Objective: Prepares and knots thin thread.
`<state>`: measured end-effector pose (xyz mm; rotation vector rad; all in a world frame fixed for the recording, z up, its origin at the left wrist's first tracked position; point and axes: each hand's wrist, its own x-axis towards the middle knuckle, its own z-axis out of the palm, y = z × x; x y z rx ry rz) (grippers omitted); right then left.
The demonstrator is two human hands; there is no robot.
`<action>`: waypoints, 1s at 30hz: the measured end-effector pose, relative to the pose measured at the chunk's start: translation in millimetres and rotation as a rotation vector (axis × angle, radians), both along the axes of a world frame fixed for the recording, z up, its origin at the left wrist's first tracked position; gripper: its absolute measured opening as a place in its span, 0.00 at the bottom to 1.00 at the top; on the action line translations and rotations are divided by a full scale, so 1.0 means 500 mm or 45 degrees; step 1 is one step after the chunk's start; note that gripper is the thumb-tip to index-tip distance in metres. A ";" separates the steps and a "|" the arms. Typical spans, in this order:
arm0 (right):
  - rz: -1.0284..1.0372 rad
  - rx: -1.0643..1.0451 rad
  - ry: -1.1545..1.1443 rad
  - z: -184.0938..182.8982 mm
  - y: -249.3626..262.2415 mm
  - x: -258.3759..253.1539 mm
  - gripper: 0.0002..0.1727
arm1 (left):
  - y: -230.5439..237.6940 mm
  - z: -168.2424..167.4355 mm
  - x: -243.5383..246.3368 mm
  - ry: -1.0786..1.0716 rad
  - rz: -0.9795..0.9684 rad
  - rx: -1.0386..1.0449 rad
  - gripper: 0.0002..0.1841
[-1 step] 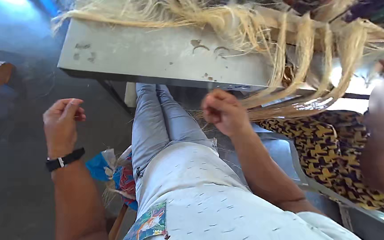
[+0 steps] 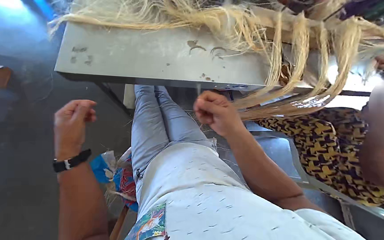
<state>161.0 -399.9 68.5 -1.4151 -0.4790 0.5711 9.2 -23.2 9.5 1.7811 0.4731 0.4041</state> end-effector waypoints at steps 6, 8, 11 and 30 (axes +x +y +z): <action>0.149 0.006 -0.043 -0.005 0.044 0.007 0.11 | -0.256 0.043 0.110 -0.180 -0.687 -0.061 0.16; 0.124 -0.031 -0.110 -0.004 0.041 0.003 0.11 | -0.309 0.037 0.130 -0.227 -0.691 -0.160 0.17; 0.058 -0.162 -0.318 -0.004 0.036 -0.005 0.11 | -0.361 0.035 0.142 -0.350 -0.623 -0.301 0.16; 0.107 -0.109 -0.069 -0.016 -0.003 -0.002 0.09 | -0.395 0.054 0.147 -0.323 -0.540 -0.370 0.07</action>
